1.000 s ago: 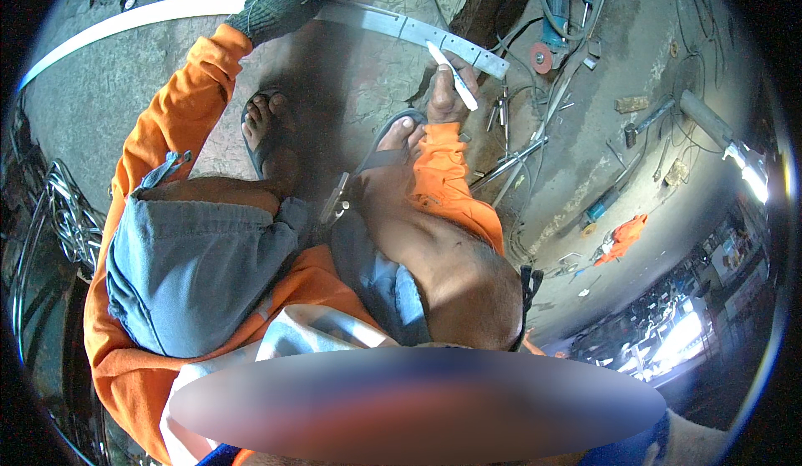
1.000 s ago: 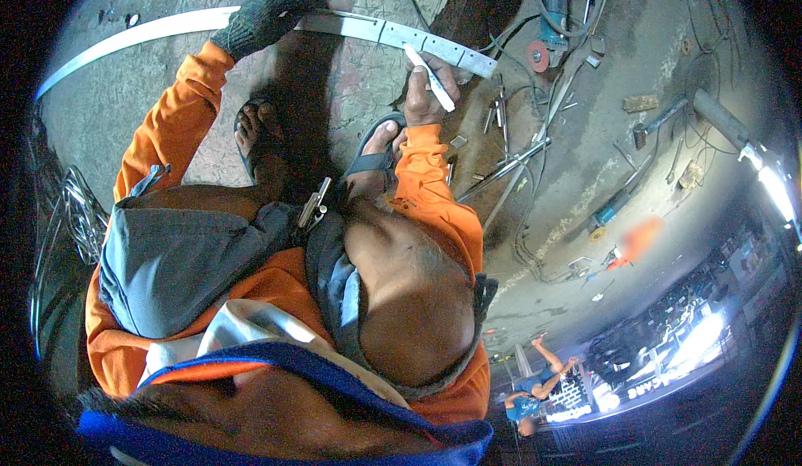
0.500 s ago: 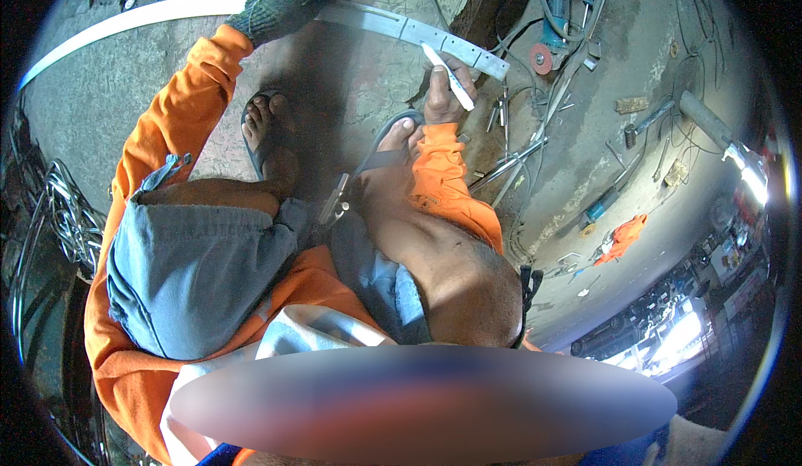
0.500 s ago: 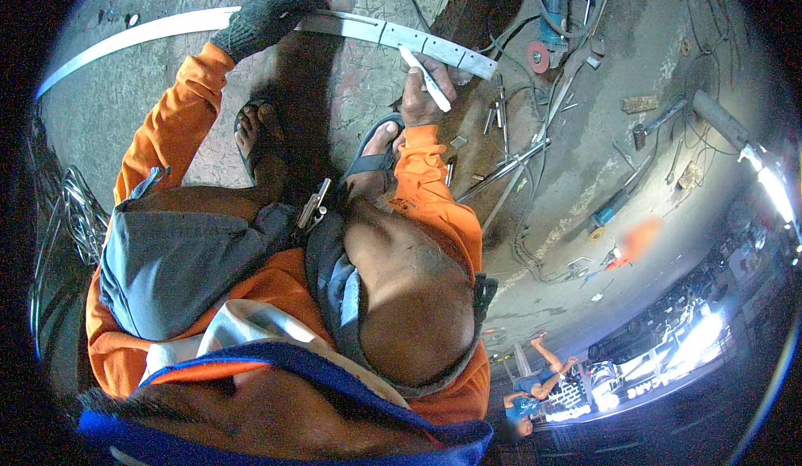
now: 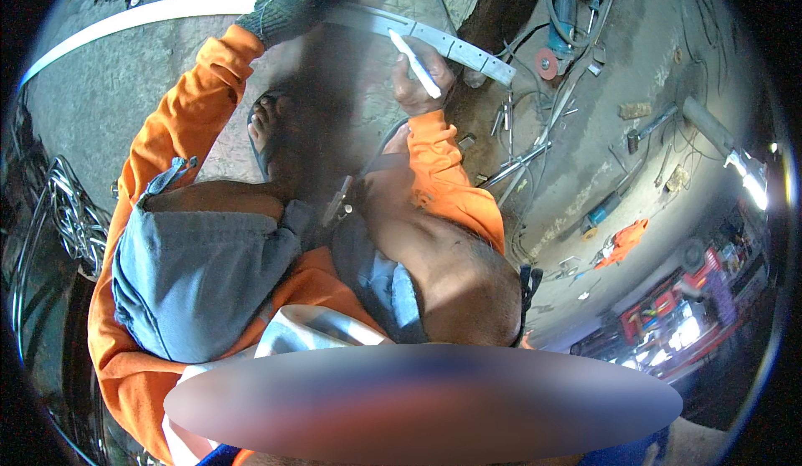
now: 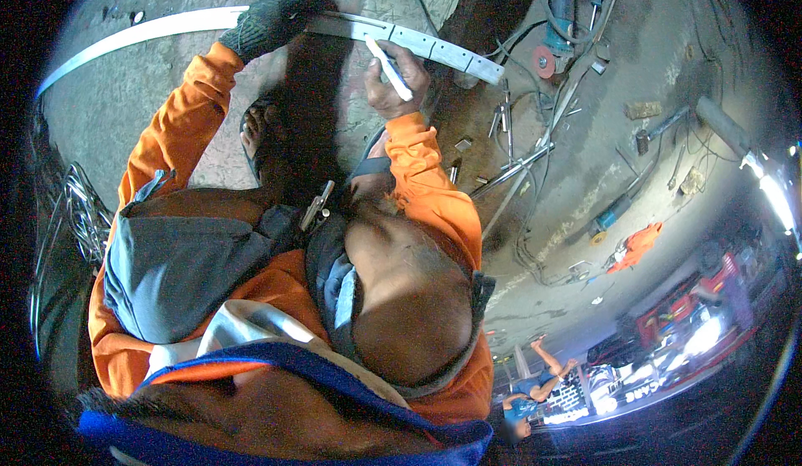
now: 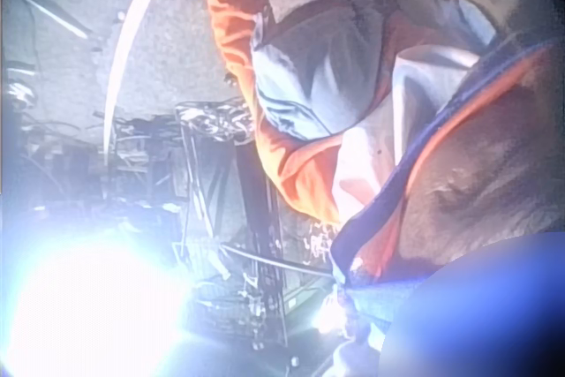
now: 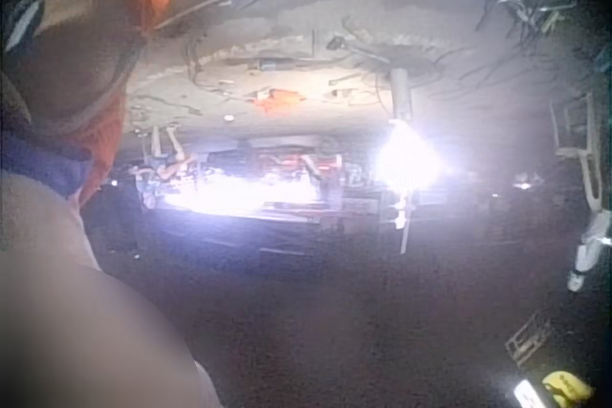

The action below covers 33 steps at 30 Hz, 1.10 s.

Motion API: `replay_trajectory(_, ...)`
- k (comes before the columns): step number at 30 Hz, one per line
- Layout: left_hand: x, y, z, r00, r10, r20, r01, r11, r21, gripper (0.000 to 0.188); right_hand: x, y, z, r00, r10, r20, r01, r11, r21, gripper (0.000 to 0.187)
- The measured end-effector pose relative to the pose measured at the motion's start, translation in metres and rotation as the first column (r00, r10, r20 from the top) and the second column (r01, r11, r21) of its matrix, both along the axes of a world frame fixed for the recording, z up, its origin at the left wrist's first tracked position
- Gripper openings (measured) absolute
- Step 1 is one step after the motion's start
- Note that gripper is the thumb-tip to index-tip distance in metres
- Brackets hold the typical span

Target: The person measures and marks a long curved metal bar on the floor using a ruler and a white marker. They repeatedly reposition the ruler and make marks along the bar's length.

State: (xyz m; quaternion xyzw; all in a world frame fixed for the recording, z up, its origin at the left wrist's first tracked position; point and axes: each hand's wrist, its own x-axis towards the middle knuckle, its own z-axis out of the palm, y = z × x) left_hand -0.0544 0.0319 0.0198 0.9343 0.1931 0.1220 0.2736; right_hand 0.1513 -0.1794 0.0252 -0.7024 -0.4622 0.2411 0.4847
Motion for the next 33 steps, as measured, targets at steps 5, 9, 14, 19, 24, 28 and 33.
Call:
replay_trajectory(5, -0.002, -0.001, -0.008, 0.997, 0.032, -0.07, -0.034, 0.999, -0.029, 0.032, -0.009, 0.016, -0.012, 0.992, 0.02, 0.127, -0.025, 0.999, 0.035, 0.028)
replay_trajectory(9, 0.002, -0.009, -0.016, 0.996, 0.053, -0.077, -0.05, 0.998, 0.044, 0.031, -0.006, 0.015, -0.024, 0.987, 0.017, 0.159, -0.025, 0.998, 0.052, 0.027)
replay_trajectory(14, 0.004, -0.009, -0.015, 0.993, 0.043, -0.107, -0.047, 0.998, -0.03, 0.031, -0.003, 0.011, -0.03, 0.983, 0.03, 0.181, -0.031, 0.999, 0.007, 0.026)
replay_trajectory(19, 0.005, -0.011, -0.014, 0.994, 0.056, -0.098, -0.055, 0.998, 0.01, 0.032, -0.005, 0.013, -0.027, 0.984, 0.011, 0.177, -0.021, 0.999, 0.05, 0.026)
replay_trajectory(24, 0.002, -0.009, -0.017, 0.998, 0.051, -0.036, -0.05, 0.998, 0.025, 0.033, -0.006, 0.015, -0.026, 0.979, 0.004, 0.204, -0.017, 0.998, 0.06, 0.026)
replay_trajectory(28, 0.003, -0.01, -0.02, 0.993, 0.061, -0.099, -0.06, 0.998, 0.016, 0.032, -0.005, 0.014, -0.024, 0.98, 0.003, 0.201, -0.016, 0.998, 0.063, 0.027)
replay_trajectory(33, 0.002, -0.011, -0.023, 0.993, 0.05, -0.105, -0.049, 0.999, 0.011, 0.032, -0.004, 0.014, -0.022, 0.978, 0.015, 0.209, -0.023, 0.999, 0.04, 0.028)
